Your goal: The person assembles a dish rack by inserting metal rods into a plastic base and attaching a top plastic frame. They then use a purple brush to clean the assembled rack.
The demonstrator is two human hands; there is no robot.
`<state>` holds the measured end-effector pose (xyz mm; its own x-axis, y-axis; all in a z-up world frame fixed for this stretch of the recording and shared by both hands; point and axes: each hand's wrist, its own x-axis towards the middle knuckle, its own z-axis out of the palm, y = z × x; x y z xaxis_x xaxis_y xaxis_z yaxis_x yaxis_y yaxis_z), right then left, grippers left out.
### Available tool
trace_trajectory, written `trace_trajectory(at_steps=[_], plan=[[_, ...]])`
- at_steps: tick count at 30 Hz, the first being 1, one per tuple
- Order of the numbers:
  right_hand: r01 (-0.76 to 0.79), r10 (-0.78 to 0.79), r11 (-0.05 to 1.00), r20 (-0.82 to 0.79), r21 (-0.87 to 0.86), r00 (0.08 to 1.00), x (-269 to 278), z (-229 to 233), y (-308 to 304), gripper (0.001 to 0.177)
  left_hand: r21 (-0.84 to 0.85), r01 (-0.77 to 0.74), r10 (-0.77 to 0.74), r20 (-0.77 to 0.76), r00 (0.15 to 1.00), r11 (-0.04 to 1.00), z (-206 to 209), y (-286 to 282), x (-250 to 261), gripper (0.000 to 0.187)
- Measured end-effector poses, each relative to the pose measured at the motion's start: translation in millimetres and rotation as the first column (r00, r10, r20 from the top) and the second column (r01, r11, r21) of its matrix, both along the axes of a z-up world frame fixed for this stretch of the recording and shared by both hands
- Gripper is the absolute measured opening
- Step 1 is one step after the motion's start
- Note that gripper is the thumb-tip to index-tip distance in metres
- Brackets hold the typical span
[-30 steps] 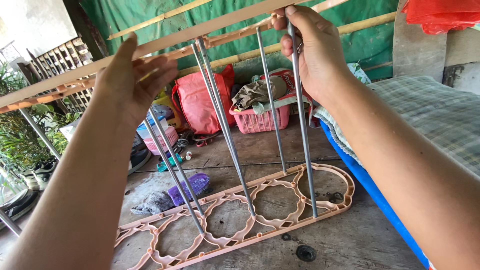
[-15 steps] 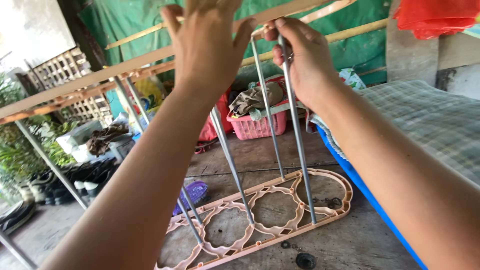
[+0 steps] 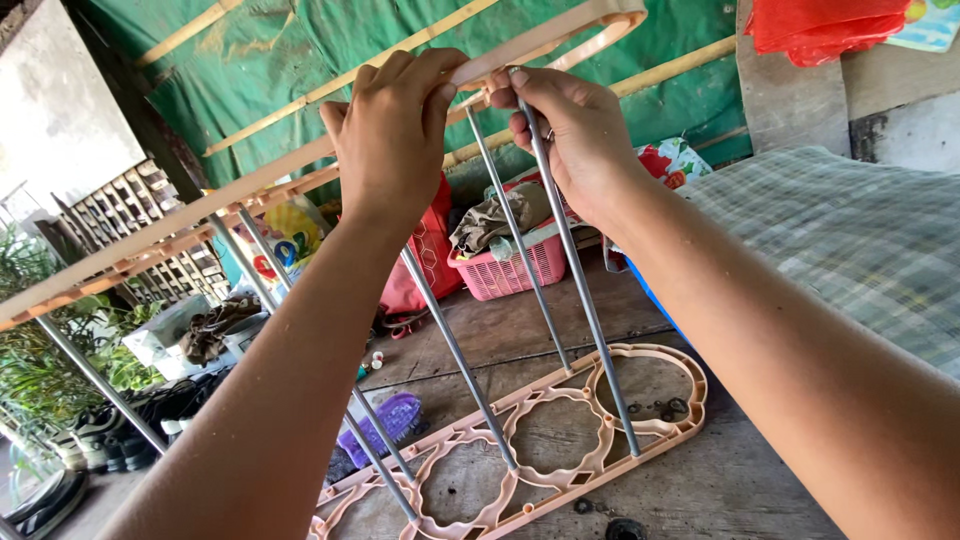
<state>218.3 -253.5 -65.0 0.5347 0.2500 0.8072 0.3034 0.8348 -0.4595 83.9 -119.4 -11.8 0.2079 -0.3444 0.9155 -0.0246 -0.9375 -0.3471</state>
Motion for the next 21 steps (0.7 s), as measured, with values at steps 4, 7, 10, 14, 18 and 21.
trace_trajectory(at_steps=[4,7,10,14,18,21], plan=[[-0.041,0.041,0.999,0.01,-0.01,0.999,-0.3,-1.9,3.7,0.021,-0.011,-0.021,0.021,0.01,1.0,1.0,-3.3,-1.5,2.1,0.016],[-0.031,0.031,1.0,0.019,0.0,0.999,-0.2,-3.1,5.6,0.022,-0.019,-0.013,0.014,0.026,1.0,1.0,-6.0,-4.7,3.4,0.017],[-0.055,0.054,0.998,0.044,0.013,0.998,-0.7,-2.5,5.3,0.022,-0.02,0.002,-0.001,0.044,0.999,1.0,-8.1,-6.2,2.8,0.018],[-0.045,0.045,0.999,0.047,0.002,0.998,-6.6,-5.3,2.7,0.023,0.016,-0.002,0.001,0.065,0.998,1.0,-15.1,-9.1,-1.2,0.021],[-0.05,0.049,0.999,0.045,0.012,0.998,-15.3,-6.1,0.1,0.034,0.025,-0.021,0.017,0.126,0.992,0.999,-25.3,-14.6,-6.7,0.029],[-0.124,0.125,0.992,0.054,-0.022,0.991,-17.8,-4.1,-2.1,0.031,0.035,-0.042,0.036,0.158,0.987,0.998,-28.0,-14.5,-9.3,0.033]])
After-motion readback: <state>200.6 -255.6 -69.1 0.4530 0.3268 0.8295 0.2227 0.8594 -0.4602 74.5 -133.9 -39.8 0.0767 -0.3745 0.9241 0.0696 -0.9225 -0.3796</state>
